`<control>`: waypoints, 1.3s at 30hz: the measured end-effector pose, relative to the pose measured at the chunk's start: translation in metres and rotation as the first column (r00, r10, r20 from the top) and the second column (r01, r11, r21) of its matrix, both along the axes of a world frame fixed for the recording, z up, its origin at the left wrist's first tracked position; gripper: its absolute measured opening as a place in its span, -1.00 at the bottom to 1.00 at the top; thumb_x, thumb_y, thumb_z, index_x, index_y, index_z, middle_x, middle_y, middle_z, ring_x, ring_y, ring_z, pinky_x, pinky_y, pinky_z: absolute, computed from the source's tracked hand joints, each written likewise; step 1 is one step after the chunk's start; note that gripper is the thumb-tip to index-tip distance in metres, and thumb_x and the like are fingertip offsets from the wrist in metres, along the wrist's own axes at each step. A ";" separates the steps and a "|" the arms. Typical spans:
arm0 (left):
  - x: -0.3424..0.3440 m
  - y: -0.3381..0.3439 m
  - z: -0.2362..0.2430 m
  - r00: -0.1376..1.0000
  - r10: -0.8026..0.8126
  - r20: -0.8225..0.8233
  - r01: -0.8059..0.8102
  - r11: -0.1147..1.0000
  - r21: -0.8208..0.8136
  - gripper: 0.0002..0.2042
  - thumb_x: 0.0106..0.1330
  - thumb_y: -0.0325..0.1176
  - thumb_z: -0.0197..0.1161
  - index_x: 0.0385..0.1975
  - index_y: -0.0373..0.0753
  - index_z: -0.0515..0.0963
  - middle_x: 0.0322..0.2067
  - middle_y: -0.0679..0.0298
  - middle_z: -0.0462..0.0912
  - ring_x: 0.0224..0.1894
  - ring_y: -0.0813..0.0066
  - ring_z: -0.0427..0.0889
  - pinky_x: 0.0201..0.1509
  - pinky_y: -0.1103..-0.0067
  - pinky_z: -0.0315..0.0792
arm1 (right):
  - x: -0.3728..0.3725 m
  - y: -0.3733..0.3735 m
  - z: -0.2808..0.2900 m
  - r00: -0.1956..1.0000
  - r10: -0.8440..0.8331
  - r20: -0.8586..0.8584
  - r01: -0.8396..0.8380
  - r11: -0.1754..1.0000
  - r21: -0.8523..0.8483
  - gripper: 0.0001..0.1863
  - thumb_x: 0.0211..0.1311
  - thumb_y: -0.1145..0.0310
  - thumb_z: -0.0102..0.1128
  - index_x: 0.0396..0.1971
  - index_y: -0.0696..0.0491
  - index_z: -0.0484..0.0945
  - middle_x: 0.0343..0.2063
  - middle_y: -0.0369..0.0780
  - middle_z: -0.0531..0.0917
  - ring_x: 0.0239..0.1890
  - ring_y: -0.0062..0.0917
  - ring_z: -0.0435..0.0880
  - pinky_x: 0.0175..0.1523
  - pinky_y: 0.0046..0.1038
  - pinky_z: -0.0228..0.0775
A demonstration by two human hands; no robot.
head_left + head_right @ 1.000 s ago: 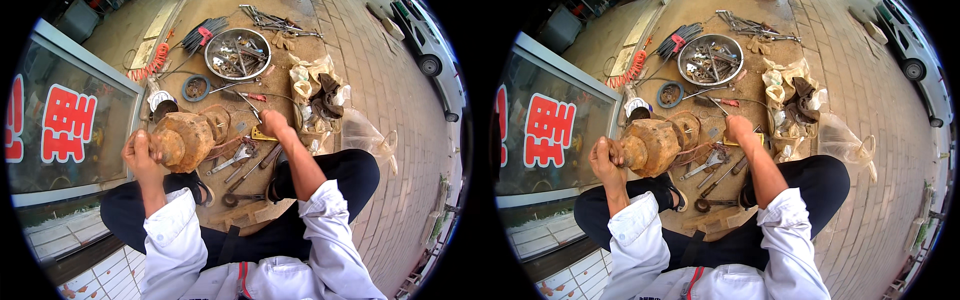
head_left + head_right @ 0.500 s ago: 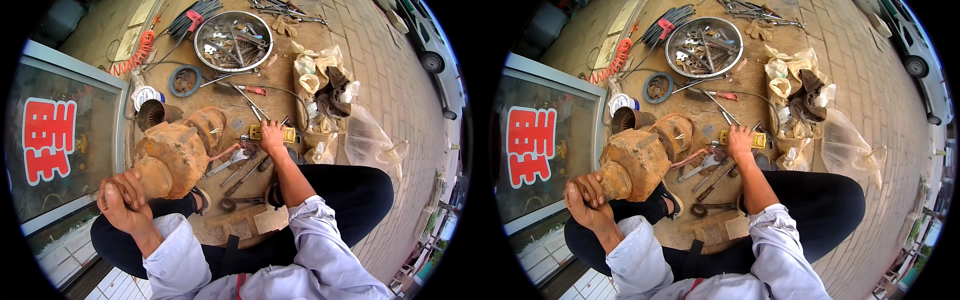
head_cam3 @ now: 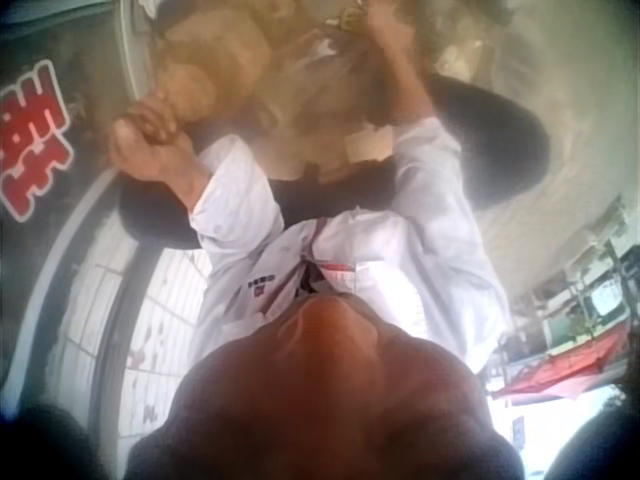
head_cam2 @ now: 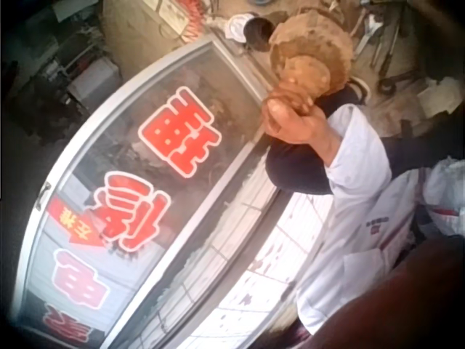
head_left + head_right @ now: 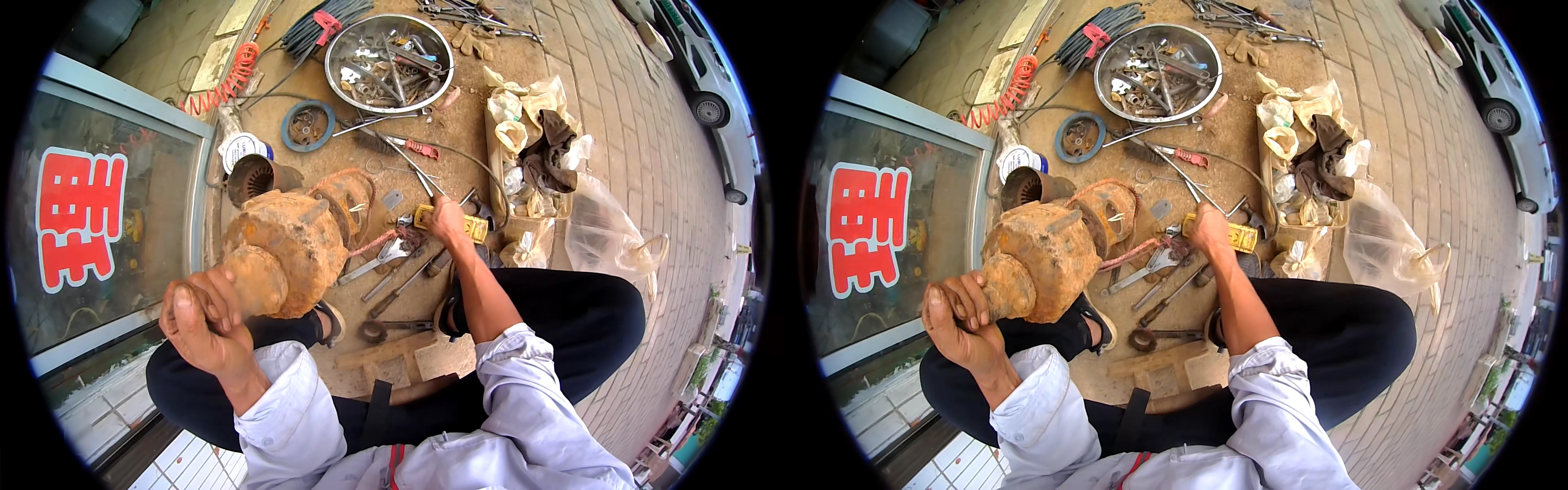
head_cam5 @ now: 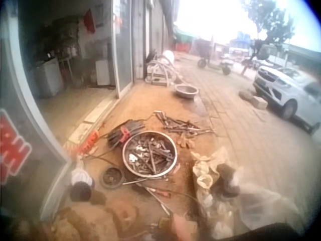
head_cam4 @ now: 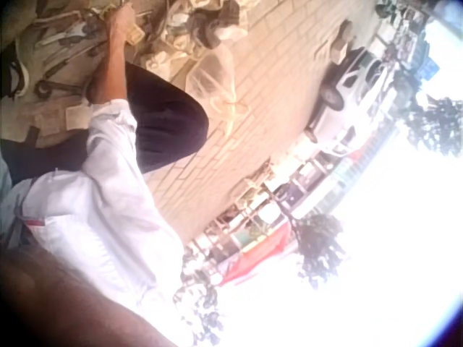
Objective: The person sits on the ground and uses a wrench to loosen and remove a bolt from a rusty mechanical part. They then use a yellow power strip to tap the part, remove a rope, and separate the part into two pieces. Finally, they pour liquid from a bottle into a cap and use a tool to manipulate the cap.
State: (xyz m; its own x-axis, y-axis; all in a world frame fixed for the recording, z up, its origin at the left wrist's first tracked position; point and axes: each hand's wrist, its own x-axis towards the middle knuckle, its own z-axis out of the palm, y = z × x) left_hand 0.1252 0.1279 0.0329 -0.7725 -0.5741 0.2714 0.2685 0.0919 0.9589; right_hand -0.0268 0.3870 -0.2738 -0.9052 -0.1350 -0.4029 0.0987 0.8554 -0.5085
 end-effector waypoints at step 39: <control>0.036 -0.015 -0.012 0.992 0.019 -0.123 -0.008 0.996 0.090 -0.60 0.49 -0.34 0.04 -0.69 -0.19 0.26 -0.75 0.40 0.26 -0.72 0.65 0.20 -0.45 0.59 0.32 | 0.102 -0.085 0.132 0.812 -0.232 0.535 0.574 0.484 -0.661 -0.72 0.35 0.32 0.14 -0.26 0.29 0.56 -0.46 -0.16 0.65 -0.52 -0.51 0.60 -0.45 -0.49 0.39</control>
